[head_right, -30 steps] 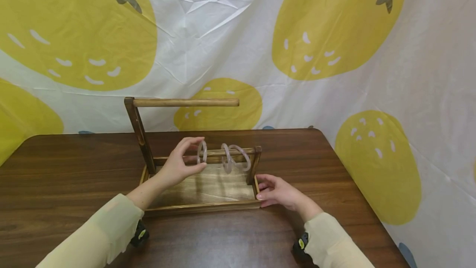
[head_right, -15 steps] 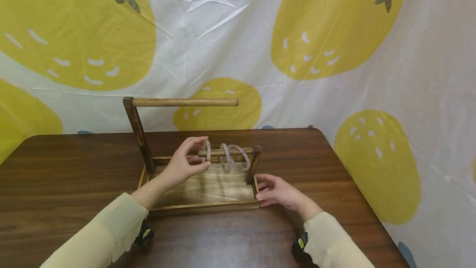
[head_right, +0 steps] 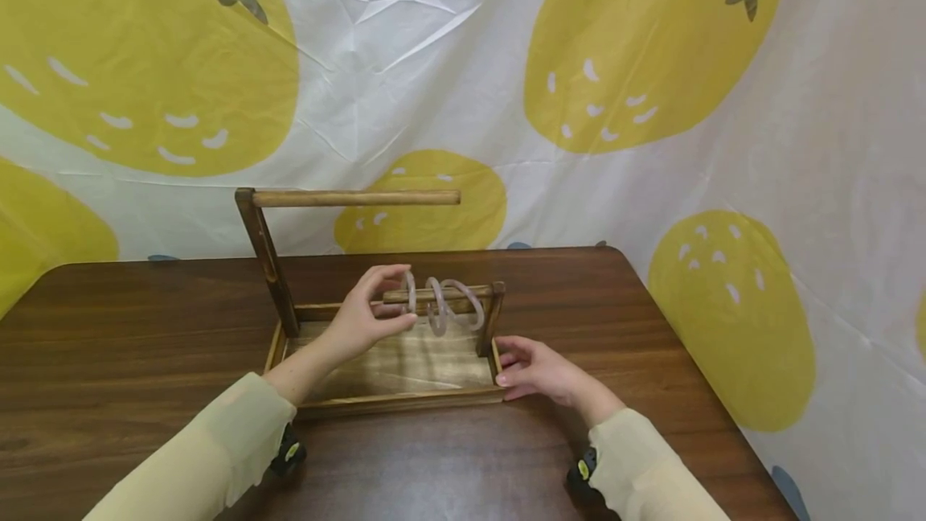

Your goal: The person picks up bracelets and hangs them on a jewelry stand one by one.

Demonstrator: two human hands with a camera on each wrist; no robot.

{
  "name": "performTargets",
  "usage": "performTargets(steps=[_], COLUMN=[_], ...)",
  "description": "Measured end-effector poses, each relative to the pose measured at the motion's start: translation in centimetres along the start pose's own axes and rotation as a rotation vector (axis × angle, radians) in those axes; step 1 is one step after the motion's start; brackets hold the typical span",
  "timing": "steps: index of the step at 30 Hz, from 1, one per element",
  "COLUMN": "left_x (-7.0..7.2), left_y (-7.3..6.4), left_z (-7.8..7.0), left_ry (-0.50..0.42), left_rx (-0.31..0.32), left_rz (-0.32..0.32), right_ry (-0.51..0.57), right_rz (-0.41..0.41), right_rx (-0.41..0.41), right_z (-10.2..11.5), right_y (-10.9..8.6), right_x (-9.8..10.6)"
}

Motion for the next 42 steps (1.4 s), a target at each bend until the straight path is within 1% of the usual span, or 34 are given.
performTargets(steps=[8,16,19,23,27,37,42], left_x=[-0.5,-0.4,-0.5,-0.8,-1.0,-1.2,-1.3], left_y=[0.2,0.3,0.3,0.3,0.4,0.4,0.4], left_z=[0.3,0.9,0.9,0.8,0.8,1.1,1.3], left_ry=[-0.023,-0.073,-0.079,-0.097,-0.121,-0.12,-0.137], left_rx=[0.016,0.043,0.057,0.058,0.063,0.071,0.084], left_rz=[0.005,0.003,-0.003,-0.009,-0.002,0.01,0.012], right_ry=[0.004,0.009,0.008,0.01,0.013,0.011,0.011], right_rz=[-0.004,-0.002,0.001,0.001,0.002,0.005,0.005], right_rx=[-0.005,-0.004,-0.005,-0.006,-0.005,-0.005,-0.004], right_z=[0.0,0.0,0.0,0.0,0.0,0.2,0.2], right_y=[0.0,0.0,0.0,0.0,0.0,-0.1,-0.1], right_x=[0.0,0.0,0.0,0.0,0.0,-0.1,-0.1])
Point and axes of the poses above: each hand's wrist, its own y-axis towards the middle knuckle, its own x-axis out of the back of the hand, z = x × y, the point moved 7 cm from there along y, towards the middle knuckle, and after that the axes turned 13 degrees about -y, right-handed, at the moved point
